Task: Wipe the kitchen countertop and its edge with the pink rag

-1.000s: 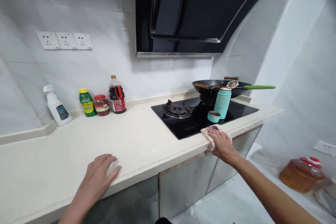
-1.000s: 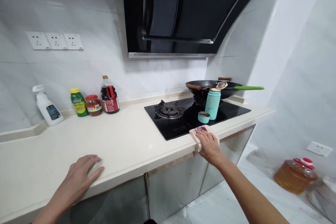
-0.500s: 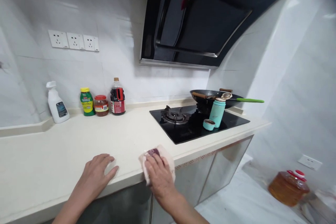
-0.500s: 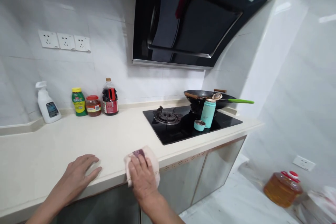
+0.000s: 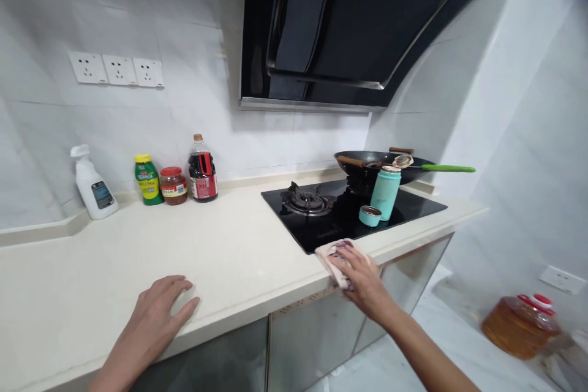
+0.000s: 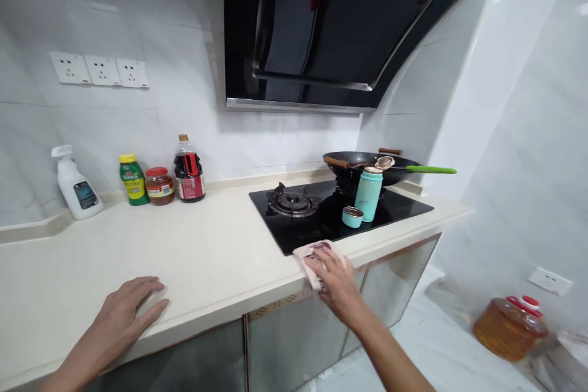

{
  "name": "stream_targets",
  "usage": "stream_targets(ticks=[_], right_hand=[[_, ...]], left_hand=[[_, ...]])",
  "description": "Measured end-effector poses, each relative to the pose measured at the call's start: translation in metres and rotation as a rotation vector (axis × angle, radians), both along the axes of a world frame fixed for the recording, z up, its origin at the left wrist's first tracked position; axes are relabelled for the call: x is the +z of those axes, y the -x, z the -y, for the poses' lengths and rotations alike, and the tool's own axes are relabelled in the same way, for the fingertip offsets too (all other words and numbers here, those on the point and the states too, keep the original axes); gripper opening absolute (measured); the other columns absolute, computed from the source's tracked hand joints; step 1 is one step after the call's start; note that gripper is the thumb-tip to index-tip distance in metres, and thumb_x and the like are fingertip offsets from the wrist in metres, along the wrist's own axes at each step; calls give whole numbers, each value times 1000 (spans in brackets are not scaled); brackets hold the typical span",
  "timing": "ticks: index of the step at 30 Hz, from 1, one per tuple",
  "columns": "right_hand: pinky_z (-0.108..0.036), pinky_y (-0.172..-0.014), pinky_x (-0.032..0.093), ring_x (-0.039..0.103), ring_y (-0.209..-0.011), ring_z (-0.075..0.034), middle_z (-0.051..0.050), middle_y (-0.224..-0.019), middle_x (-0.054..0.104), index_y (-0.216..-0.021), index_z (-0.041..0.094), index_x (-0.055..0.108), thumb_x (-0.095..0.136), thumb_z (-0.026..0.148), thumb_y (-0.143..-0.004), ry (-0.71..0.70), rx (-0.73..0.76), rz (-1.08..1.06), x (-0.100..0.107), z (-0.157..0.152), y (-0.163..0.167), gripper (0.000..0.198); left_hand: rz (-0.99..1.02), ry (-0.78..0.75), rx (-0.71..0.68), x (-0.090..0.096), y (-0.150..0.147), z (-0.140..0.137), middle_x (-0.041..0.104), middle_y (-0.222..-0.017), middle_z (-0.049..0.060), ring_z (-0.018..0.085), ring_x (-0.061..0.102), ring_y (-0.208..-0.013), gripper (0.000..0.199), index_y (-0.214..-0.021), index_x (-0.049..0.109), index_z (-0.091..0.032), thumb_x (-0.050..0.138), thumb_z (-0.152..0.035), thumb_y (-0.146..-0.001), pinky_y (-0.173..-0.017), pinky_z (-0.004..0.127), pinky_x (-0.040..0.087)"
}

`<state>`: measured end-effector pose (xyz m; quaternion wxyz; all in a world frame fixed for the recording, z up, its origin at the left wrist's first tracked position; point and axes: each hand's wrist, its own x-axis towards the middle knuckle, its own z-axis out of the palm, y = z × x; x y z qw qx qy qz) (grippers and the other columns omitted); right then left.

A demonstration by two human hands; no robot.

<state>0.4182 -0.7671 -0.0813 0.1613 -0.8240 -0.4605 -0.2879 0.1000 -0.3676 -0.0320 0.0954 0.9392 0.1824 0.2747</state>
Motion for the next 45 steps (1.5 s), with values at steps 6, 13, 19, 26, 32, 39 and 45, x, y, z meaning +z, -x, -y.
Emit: stream_targets(ticks=[6,13,19,26,32,39,45], right_hand=[[-46,-107,46,55,-126,-28,-10,-135,61,-132,23,59,50,30,-80,-286,101,-292,32,24,-52,54],[-43,-103,48,56,-121,-34,-20,-129,59,-135,9,51,48,40,-81,-181,-385,-283,58,-41,-72,62],[-61,-114,31,34,-141,-45,-25,-150,43,-141,10,56,49,50,-93,63,-446,-313,63,-102,-54,62],[-59,-121,19,10,-153,-39,-8,-168,16,-156,28,42,39,51,-106,391,-29,-349,78,-208,45,56],[-50,-125,17,8,-155,-31,-1,-168,15,-155,30,44,49,45,-100,443,291,-366,91,-231,116,57],[-52,-126,21,15,-154,-25,0,-166,21,-156,25,44,37,38,-100,304,145,-305,61,-136,88,58],[-49,-126,26,17,-154,-24,-1,-165,25,-157,24,43,28,46,-104,302,180,-145,29,-108,31,58]], left_hand=[[8,19,-15,5,2,8,71,-123,8,29,63,-120,35,-107,71,-27,55,-52,-90,-102,48,48],[35,50,-24,10,5,16,72,-120,8,28,64,-118,25,-104,69,-26,58,-44,-91,-98,45,49],[15,105,-14,15,6,21,70,-118,7,28,63,-118,23,-106,66,-24,57,-39,-91,-99,46,47],[22,119,-10,17,6,24,71,-117,6,27,62,-117,20,-103,65,-25,56,-37,-91,-98,44,46],[23,119,-16,15,8,23,71,-119,6,26,62,-119,18,-103,66,-25,59,-35,-89,-100,44,45],[59,122,-36,6,8,19,70,-120,6,26,62,-120,20,-108,65,-25,59,-34,-91,-101,44,46],[83,65,-35,6,10,28,70,-121,6,26,61,-121,21,-110,65,-24,60,-28,-90,-101,44,48]])
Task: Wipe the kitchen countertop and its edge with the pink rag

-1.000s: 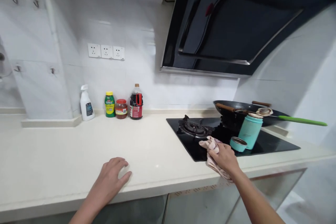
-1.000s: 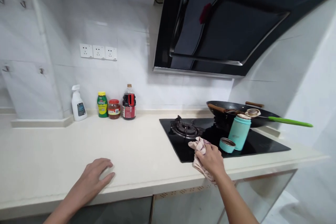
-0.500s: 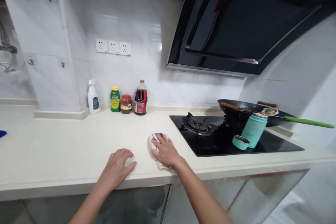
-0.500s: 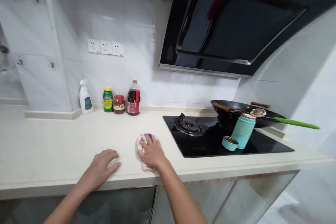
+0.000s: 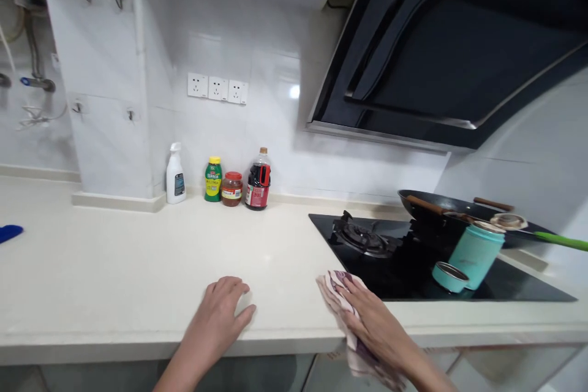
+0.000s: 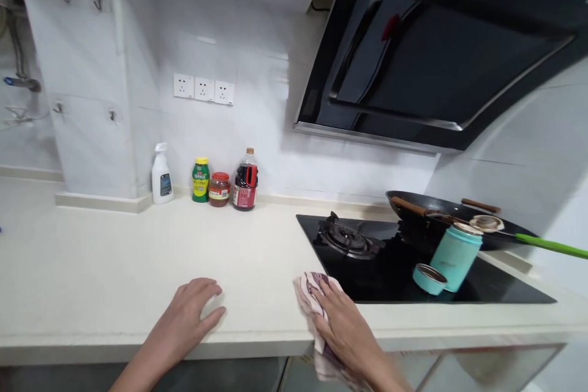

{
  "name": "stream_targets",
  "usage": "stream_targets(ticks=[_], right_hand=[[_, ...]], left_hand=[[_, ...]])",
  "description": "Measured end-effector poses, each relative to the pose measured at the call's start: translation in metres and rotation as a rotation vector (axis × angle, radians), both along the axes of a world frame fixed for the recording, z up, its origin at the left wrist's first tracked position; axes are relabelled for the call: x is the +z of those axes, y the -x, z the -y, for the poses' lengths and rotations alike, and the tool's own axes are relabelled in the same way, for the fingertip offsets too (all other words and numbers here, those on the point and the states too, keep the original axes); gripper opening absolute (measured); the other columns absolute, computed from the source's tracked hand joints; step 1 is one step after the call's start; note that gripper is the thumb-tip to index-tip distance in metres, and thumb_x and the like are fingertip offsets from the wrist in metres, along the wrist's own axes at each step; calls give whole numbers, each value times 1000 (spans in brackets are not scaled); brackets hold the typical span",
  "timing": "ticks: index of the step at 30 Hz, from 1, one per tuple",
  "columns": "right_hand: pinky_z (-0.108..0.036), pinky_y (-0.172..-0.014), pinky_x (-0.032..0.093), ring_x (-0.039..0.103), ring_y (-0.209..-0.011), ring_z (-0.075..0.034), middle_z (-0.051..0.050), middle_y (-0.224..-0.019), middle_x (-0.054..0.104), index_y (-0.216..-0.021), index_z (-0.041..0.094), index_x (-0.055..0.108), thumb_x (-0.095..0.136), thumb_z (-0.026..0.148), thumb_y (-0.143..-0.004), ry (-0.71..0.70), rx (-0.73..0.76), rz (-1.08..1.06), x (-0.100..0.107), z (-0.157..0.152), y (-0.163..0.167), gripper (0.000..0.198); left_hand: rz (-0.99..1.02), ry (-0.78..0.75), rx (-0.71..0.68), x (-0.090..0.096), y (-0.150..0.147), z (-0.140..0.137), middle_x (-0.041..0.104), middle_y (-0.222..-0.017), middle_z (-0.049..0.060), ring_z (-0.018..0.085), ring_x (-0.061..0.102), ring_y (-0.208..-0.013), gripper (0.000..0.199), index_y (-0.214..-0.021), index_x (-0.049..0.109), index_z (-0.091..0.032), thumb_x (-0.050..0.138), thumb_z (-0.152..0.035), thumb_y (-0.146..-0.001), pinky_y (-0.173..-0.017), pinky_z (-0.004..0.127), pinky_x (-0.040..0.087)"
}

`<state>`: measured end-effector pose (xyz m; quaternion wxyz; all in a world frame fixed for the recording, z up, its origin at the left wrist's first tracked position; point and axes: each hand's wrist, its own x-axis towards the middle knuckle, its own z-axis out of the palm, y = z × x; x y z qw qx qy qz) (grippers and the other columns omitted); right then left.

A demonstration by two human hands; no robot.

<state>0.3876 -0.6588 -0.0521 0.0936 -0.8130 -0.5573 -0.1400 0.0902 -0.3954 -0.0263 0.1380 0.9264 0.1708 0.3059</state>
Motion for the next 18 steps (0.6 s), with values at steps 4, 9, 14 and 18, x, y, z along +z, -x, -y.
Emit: stream_targets(ticks=[4,9,14,18], right_hand=[[-49,-127,21,17,-154,-26,-7,-165,23,-157,16,40,30,45,-103,113,-29,49,9,-48,-26,63],[-44,-126,16,17,-154,-24,-10,-165,26,-156,13,41,33,42,-103,186,-191,48,29,-134,-61,61],[-51,-122,21,17,-152,-31,-12,-164,27,-157,16,39,31,39,-104,146,-323,-11,41,-212,-90,58],[-58,-118,22,19,-150,-38,-19,-163,26,-154,11,40,33,39,-104,127,-350,-69,51,-271,-82,58]], left_hand=[[11,-25,4,-1,1,3,70,-119,7,27,62,-118,22,-112,65,-24,60,-26,-90,-98,45,50],[29,-50,-23,-6,1,2,70,-116,6,28,62,-115,21,-112,63,-26,61,-29,-91,-95,45,52],[34,-62,-19,-6,-1,1,70,-112,6,30,64,-113,19,-110,62,-28,61,-30,-92,-90,46,55],[57,-75,-4,-8,-2,1,70,-116,9,30,65,-111,16,-107,63,-28,62,-31,-91,-88,48,58]])
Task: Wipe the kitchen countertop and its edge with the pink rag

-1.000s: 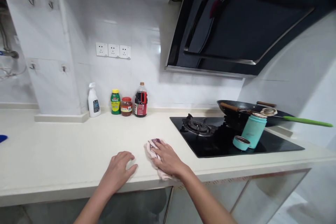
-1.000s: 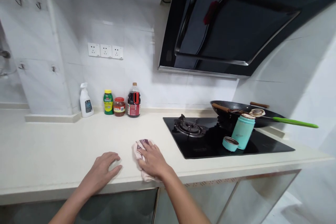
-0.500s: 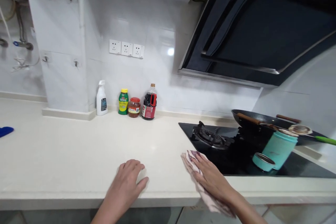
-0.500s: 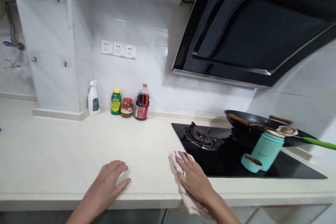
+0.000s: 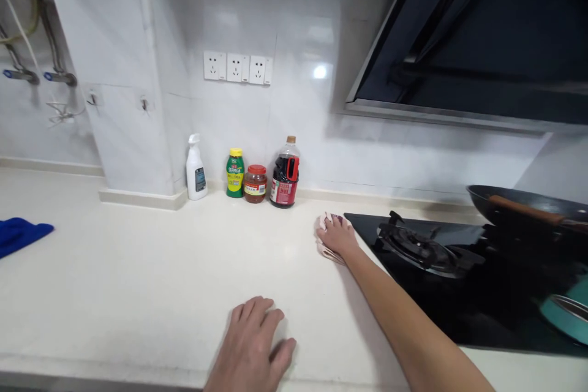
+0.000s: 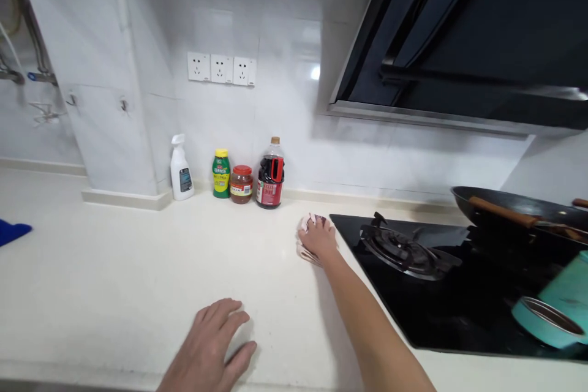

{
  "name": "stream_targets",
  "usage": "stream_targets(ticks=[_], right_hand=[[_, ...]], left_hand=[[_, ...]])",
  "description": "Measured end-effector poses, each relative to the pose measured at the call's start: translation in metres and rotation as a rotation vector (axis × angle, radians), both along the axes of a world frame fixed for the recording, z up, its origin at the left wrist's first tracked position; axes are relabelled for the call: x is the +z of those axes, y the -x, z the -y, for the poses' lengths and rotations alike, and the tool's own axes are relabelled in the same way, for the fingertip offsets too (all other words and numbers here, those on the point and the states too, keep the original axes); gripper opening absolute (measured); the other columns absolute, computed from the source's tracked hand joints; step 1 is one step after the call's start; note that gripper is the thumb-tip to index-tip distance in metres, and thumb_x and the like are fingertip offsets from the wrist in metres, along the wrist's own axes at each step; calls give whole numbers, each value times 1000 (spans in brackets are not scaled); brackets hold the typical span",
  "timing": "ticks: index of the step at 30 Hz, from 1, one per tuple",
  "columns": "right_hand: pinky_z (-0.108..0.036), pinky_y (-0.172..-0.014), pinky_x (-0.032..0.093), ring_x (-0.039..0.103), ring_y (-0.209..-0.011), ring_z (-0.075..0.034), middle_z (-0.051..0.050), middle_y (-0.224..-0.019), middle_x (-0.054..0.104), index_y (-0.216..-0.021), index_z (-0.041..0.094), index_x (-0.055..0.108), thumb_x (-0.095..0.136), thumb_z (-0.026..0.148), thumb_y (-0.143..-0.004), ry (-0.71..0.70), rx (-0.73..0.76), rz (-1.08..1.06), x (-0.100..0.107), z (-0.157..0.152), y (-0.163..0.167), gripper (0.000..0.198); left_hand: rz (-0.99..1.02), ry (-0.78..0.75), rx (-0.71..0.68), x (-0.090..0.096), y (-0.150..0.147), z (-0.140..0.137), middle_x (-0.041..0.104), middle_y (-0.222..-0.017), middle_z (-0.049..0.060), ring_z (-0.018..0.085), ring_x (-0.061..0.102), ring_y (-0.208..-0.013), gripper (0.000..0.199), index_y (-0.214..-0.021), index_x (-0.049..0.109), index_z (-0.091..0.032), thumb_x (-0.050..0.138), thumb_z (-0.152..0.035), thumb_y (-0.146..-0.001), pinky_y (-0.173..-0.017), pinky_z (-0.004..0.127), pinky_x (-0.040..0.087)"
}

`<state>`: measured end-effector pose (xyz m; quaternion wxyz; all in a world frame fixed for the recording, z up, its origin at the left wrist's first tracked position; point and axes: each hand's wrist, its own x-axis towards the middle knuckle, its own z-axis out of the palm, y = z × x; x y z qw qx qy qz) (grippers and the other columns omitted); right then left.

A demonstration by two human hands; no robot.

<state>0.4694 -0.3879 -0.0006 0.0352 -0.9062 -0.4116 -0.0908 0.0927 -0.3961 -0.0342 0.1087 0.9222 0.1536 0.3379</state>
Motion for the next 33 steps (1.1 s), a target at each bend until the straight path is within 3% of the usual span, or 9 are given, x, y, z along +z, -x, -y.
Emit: stream_targets(ticks=[3,8,12,16,18,23,27,30,33], right_hand=[[-59,-118,22,17,-150,-38,-20,-164,22,-155,11,39,33,43,-104,10,125,-51,7,-42,37,60],[-54,-122,17,10,-154,-32,-9,-169,12,-161,24,30,39,51,-104,57,561,-93,13,-84,150,64],[-47,-126,14,5,-155,-26,-1,-169,11,-160,31,33,46,58,-102,91,848,-94,11,-68,228,65],[-50,-127,14,3,-155,-26,0,-169,15,-159,32,35,52,61,-100,47,1018,-133,8,-23,238,68],[-52,-125,17,8,-155,-28,-1,-168,18,-159,32,36,53,58,-100,13,962,-154,7,1,217,66],[-44,-124,22,14,-154,-24,-2,-168,19,-159,27,37,42,50,-104,7,538,-21,2,72,129,59],[-49,-123,22,14,-154,-28,-9,-167,21,-156,18,42,36,38,-103,-29,294,10,-10,140,74,57],[-51,-123,21,15,-153,-30,-10,-166,25,-157,19,41,37,39,-101,-33,173,43,-20,176,67,59],[-52,-123,21,15,-153,-32,-9,-167,22,-160,20,35,39,45,-100,-11,88,63,-25,186,92,65]], left_hand=[[57,-9,44,-5,0,0,67,-124,11,31,64,-116,17,-108,64,-27,62,-33,-92,-90,49,59],[157,-75,135,-11,-2,-3,59,-138,15,34,56,-130,28,-120,63,-25,60,-38,-95,-99,55,56],[230,-91,236,-13,-3,-8,51,-149,16,36,49,-139,33,-124,63,-26,59,-40,-95,-105,60,50],[249,-34,275,-12,-2,-13,47,-154,17,35,44,-143,44,-136,56,-26,55,-43,-96,-109,60,45],[232,1,254,-10,0,-14,52,-151,16,34,45,-142,45,-138,55,-24,53,-44,-97,-111,59,43],[123,151,159,3,5,-9,67,-129,12,27,58,-128,38,-126,62,-24,47,-46,-100,-109,52,44],[101,240,150,11,6,-6,68,-126,11,26,59,-125,38,-123,63,-23,47,-48,-99,-108,50,44],[114,270,154,12,5,-6,68,-128,11,26,59,-126,38,-124,63,-22,46,-47,-100,-109,50,43],[132,271,142,13,5,-6,68,-128,11,26,58,-126,39,-124,63,-23,45,-47,-100,-109,50,43]])
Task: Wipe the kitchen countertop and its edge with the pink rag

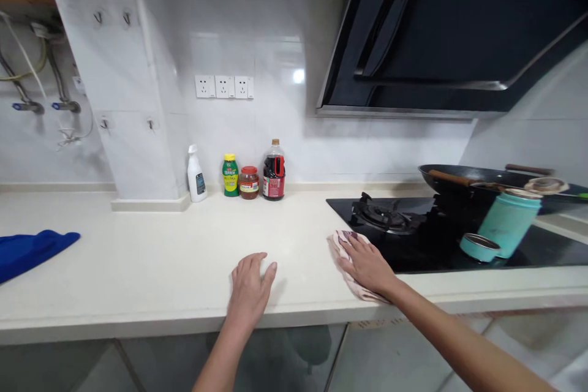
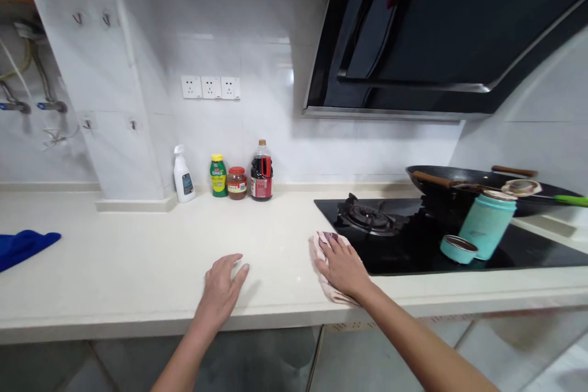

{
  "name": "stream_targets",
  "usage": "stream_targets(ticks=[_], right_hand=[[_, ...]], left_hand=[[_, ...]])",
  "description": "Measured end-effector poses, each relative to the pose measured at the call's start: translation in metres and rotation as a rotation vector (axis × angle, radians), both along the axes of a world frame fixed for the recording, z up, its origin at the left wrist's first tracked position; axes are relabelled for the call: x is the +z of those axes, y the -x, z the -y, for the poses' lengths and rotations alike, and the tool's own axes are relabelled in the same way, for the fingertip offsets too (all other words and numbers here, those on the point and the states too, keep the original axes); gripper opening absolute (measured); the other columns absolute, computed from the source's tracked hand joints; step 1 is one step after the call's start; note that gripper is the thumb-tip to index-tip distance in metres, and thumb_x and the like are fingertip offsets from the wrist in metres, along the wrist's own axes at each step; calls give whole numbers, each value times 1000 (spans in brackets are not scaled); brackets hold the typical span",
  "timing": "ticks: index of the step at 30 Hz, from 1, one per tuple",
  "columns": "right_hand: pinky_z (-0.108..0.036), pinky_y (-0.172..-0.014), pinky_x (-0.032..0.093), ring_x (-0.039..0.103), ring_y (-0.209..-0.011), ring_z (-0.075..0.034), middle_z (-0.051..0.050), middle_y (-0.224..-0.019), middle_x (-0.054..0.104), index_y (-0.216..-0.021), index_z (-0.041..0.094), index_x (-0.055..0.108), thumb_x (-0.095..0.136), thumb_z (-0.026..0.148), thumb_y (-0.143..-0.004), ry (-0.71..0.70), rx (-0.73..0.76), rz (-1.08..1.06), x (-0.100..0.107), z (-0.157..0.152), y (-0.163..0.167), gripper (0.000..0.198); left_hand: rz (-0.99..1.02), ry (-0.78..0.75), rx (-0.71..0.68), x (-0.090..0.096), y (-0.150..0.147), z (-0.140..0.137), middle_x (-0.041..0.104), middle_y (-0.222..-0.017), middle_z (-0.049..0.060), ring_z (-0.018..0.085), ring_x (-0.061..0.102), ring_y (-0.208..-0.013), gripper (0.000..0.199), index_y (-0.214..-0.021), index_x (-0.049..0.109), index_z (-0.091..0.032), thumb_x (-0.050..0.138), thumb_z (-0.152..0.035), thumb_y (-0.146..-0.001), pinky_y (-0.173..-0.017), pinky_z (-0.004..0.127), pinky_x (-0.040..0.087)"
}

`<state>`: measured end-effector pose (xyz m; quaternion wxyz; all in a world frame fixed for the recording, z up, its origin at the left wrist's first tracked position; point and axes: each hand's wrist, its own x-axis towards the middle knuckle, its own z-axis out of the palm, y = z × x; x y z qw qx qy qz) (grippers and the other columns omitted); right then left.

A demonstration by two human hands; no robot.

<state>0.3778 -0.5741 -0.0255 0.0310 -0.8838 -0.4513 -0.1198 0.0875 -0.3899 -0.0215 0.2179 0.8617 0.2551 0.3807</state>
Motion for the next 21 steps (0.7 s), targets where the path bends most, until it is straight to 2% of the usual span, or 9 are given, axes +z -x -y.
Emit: stream_targets(ticks=[3,6,9,12,14,16,18,21], right_hand=[[-53,-124,18,6,-155,-31,-8,-169,13,-161,20,31,37,49,-102,27,50,-76,7,-12,49,67],[-54,-125,13,0,-155,-30,-7,-169,6,-162,21,28,37,52,-103,10,216,-176,20,-38,110,68],[-56,-126,12,4,-155,-31,-12,-167,12,-161,15,31,44,52,-102,-57,396,-217,26,-65,168,70],[-53,-127,13,13,-154,-33,-21,-163,22,-160,6,28,53,47,-99,-150,548,-197,20,-82,210,78],[-50,-128,16,17,-153,-32,-21,-162,25,-161,5,26,56,48,-98,-212,596,-192,14,-85,223,81],[-49,-127,19,22,-152,-31,-18,-162,29,-159,8,32,57,52,-99,-252,614,-199,9,-79,221,79],[-50,-126,23,28,-150,-30,-14,-161,35,-155,15,43,54,54,-101,-270,612,-213,8,-66,208,68],[-50,-122,29,36,-146,-26,-5,-158,42,-144,25,57,43,46,-106,-296,526,-201,7,-35,170,46]], left_hand=[[13,2,-16,0,0,0,68,-128,11,26,57,-127,38,-124,63,-23,45,-47,-100,-109,50,42],[22,28,-36,0,0,-1,68,-129,10,27,57,-127,39,-123,63,-23,45,-48,-100,-109,52,42],[64,66,-72,2,0,-5,68,-129,9,26,59,-126,39,-121,64,-24,44,-47,-98,-110,52,43],[131,144,-70,5,2,-12,70,-126,9,26,61,-125,38,-115,68,-24,45,-47,-95,-112,51,44],[174,219,-57,6,4,-17,71,-124,9,25,63,-122,41,-111,69,-22,44,-50,-94,-112,51,46],[195,267,-53,6,5,-20,72,-123,9,25,65,-120,44,-110,70,-22,44,-53,-93,-113,50,46],[182,267,-40,6,5,-21,73,-123,9,26,65,-121,46,-109,70,-23,45,-57,-91,-114,52,46],[164,237,-4,7,5,-20,73,-123,8,27,65,-122,49,-107,72,-24,46,-61,-89,-113,52,47]])
